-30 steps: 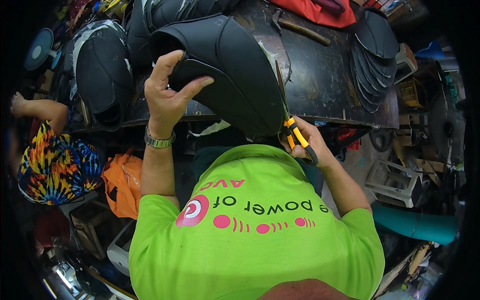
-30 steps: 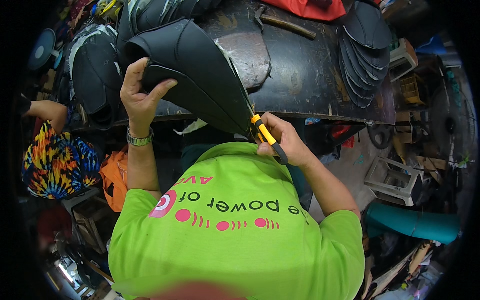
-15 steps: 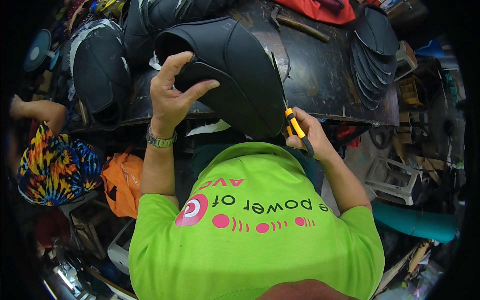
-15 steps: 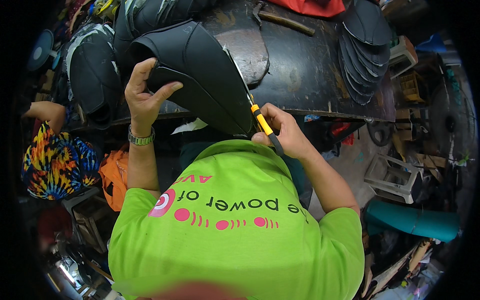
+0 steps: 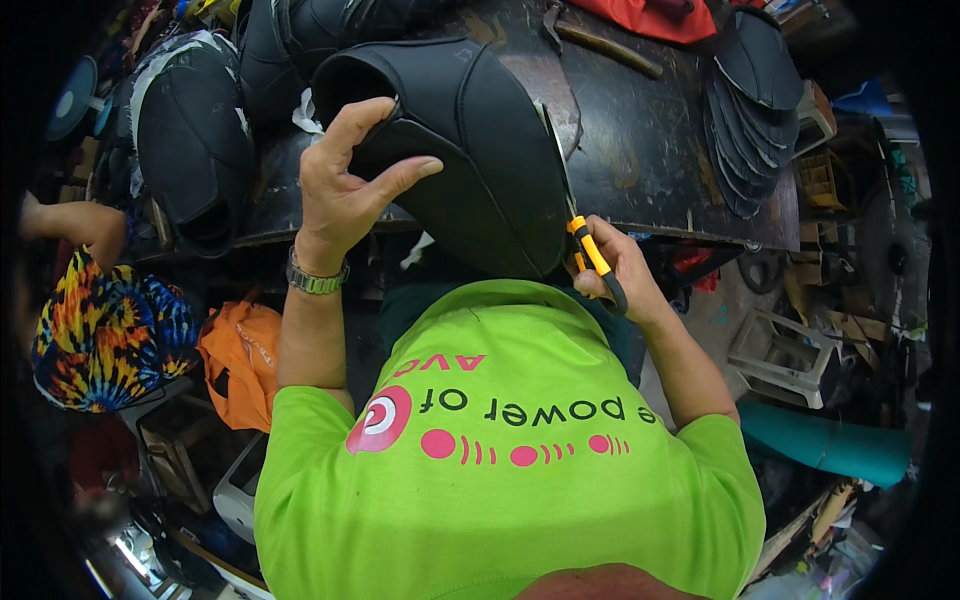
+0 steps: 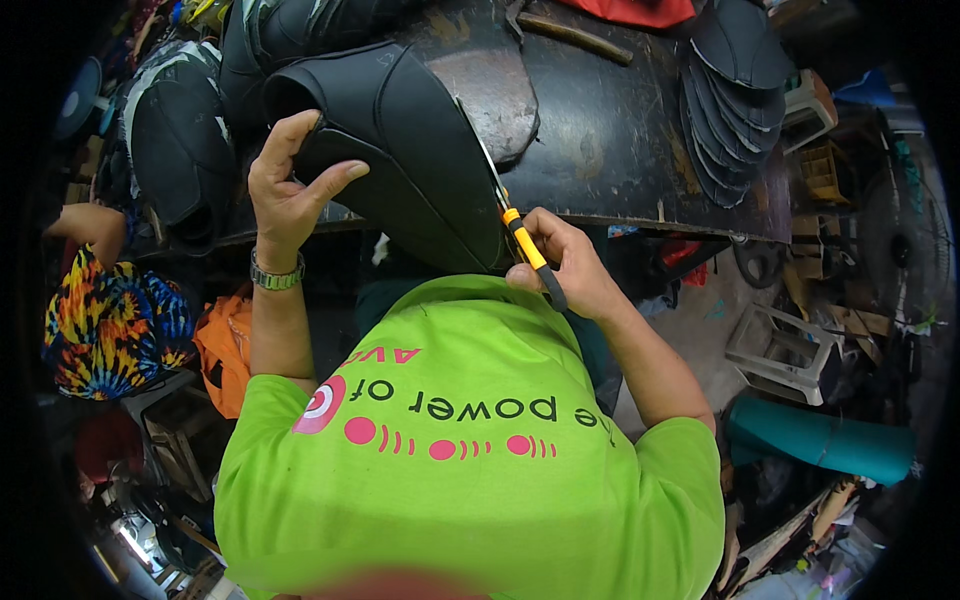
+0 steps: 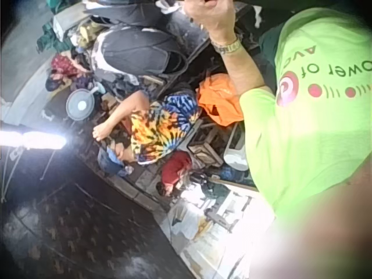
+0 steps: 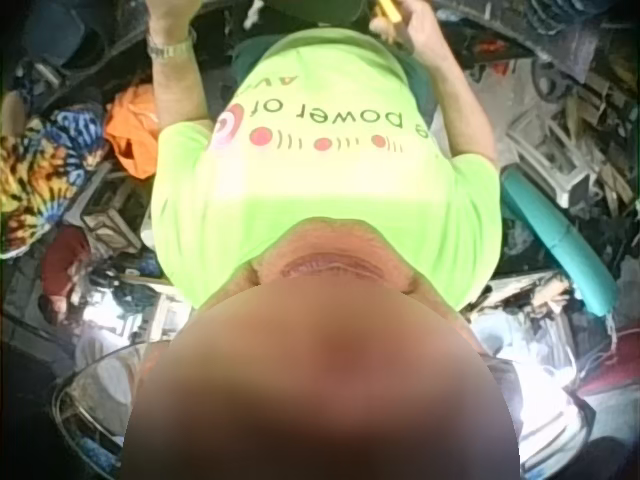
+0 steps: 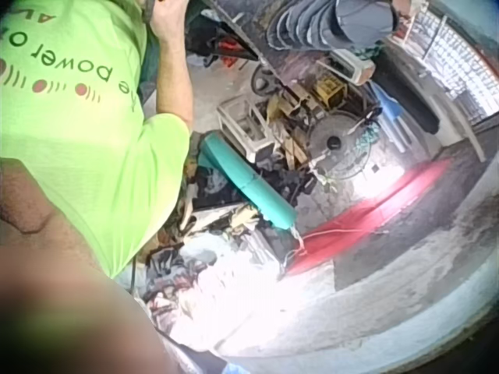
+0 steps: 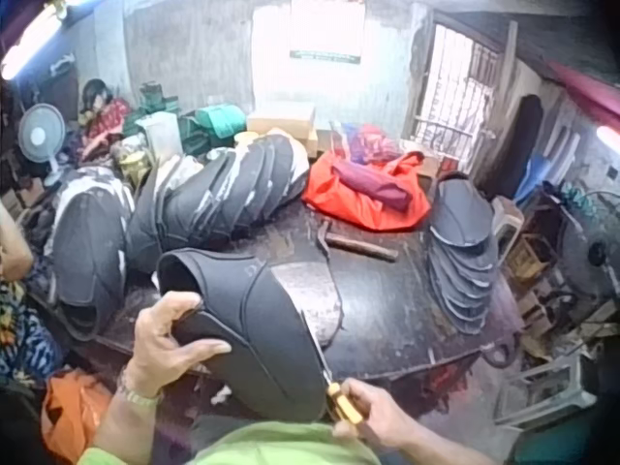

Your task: The person uses scissors to trim the edges of a black shoe upper, repeatedly rotating and repositioning the piece to cut along its perimeter. They remove excess material and continue trimming until the edges are shaped, then place the finished piece on a stack of similar parts.

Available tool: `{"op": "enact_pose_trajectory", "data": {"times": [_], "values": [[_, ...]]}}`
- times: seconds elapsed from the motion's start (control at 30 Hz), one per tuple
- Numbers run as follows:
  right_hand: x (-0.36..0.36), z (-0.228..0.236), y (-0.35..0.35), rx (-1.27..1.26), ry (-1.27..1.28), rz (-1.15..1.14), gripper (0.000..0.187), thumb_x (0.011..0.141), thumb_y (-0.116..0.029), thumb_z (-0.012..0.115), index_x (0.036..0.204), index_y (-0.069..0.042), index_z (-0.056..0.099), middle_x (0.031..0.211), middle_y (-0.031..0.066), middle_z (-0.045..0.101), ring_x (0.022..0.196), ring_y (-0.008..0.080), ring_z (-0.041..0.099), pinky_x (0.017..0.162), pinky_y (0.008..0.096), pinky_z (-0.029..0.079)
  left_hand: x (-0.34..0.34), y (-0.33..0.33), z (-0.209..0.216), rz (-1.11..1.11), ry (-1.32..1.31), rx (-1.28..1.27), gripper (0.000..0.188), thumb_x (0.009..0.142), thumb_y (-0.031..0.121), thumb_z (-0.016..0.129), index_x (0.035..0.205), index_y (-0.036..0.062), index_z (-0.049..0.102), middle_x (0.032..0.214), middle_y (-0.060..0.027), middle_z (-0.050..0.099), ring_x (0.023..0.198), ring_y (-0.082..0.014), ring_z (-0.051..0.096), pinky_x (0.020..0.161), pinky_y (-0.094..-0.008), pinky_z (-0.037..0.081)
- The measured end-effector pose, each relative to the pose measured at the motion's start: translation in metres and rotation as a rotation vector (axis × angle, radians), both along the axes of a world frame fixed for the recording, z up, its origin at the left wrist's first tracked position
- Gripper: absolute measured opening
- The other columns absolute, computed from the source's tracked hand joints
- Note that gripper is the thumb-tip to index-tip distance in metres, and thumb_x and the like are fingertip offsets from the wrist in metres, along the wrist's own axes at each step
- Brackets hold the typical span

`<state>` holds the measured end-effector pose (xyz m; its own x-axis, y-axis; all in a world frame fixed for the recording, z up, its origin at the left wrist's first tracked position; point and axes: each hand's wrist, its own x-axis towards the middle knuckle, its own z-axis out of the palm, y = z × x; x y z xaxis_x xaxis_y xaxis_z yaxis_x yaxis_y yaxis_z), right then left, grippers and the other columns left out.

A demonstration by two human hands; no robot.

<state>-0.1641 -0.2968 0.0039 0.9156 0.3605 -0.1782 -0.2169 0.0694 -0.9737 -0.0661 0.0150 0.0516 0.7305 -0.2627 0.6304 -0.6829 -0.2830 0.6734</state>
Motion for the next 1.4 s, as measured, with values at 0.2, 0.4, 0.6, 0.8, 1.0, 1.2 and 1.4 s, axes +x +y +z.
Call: {"op": "enact_pose_trajectory", "data": {"times": [0.2, 0.4, 0.6, 0.8, 1.0, 1.2, 1.4], "values": [[-0.003, -0.003, -0.001, 0.066, 0.084, -0.021, 0.040, 0.079, -0.022, 0.086, 0.095, -0.007, 0.053, 0.077, -0.0068, 0.042, 0.066, 0.0011, 0.040, 0.059, 0.0196, 0.033, 0.001, 0.001, -0.003, 0.013, -0.019, 0.019, 0.050, 0.072, 0.004, 0.088, 0.113, -0.0035, 0.062, 0.095, -0.0046, 0.068, 0.084, -0.0095, 0.068, 0.075, -0.0228, 0.056], [-0.002, 0.000, 0.000, 0.044, 0.140, 0.019, 0.042, 0.079, -0.027, 0.086, 0.096, -0.007, 0.053, 0.077, -0.0051, 0.047, 0.066, 0.0015, 0.045, 0.059, 0.0193, 0.036, -0.001, 0.003, -0.008, 0.009, -0.003, 0.003, 0.051, 0.071, 0.004, 0.089, 0.114, -0.0034, 0.062, 0.096, -0.0048, 0.068, 0.086, -0.0098, 0.068, 0.077, -0.0231, 0.056], [0.002, 0.002, 0.004, 0.050, 0.094, 0.047, 0.042, 0.081, -0.025, 0.084, 0.101, -0.006, 0.052, 0.077, -0.0023, 0.052, 0.066, 0.0025, 0.052, 0.058, 0.0198, 0.044, -0.004, 0.000, -0.011, -0.047, 0.026, 0.011, 0.051, 0.072, 0.004, 0.088, 0.114, -0.0028, 0.062, 0.098, -0.0055, 0.069, 0.087, -0.0100, 0.069, 0.077, -0.0229, 0.057], [-0.004, -0.006, 0.006, 0.126, 0.155, 0.006, 0.036, 0.084, -0.018, 0.082, 0.100, -0.006, 0.052, 0.070, -0.0034, 0.053, 0.055, 0.0026, 0.050, 0.051, 0.0190, 0.041, -0.005, -0.001, -0.012, -0.024, 0.011, 0.042, 0.050, 0.072, 0.003, 0.088, 0.115, -0.0029, 0.062, 0.097, -0.0049, 0.069, 0.086, -0.0099, 0.068, 0.077, -0.0230, 0.057], [-0.007, -0.004, 0.004, 0.095, 0.133, -0.007, 0.034, 0.084, -0.018, 0.083, 0.097, -0.006, 0.053, 0.066, -0.0036, 0.054, 0.052, 0.0017, 0.052, 0.048, 0.0178, 0.040, -0.004, -0.002, -0.018, -0.037, 0.077, -0.022, 0.051, 0.071, 0.002, 0.088, 0.115, -0.0030, 0.062, 0.098, -0.0043, 0.068, 0.088, -0.0092, 0.067, 0.079, -0.0230, 0.056], [-0.008, -0.004, 0.006, 0.131, 0.181, -0.005, 0.032, 0.083, -0.019, 0.083, 0.094, -0.007, 0.055, 0.066, -0.0036, 0.055, 0.051, 0.0017, 0.052, 0.046, 0.0173, 0.041, -0.005, 0.000, -0.022, -0.027, 0.079, -0.006, 0.051, 0.071, 0.001, 0.088, 0.114, -0.0030, 0.063, 0.099, -0.0035, 0.067, 0.089, -0.0099, 0.066, 0.080, -0.0235, 0.055], [0.006, 0.004, -0.006, -0.038, 0.104, -0.157, 0.025, 0.084, -0.016, 0.080, 0.095, -0.008, 0.059, 0.069, -0.0048, 0.056, 0.053, 0.0022, 0.052, 0.048, 0.0178, 0.041, -0.018, 0.005, -0.004, -0.196, 0.313, -0.417, 0.050, 0.073, -0.016, 0.077, 0.117, -0.0042, 0.057, 0.110, -0.0106, 0.068, 0.099, -0.0155, 0.067, 0.086, -0.0287, 0.057]]}}
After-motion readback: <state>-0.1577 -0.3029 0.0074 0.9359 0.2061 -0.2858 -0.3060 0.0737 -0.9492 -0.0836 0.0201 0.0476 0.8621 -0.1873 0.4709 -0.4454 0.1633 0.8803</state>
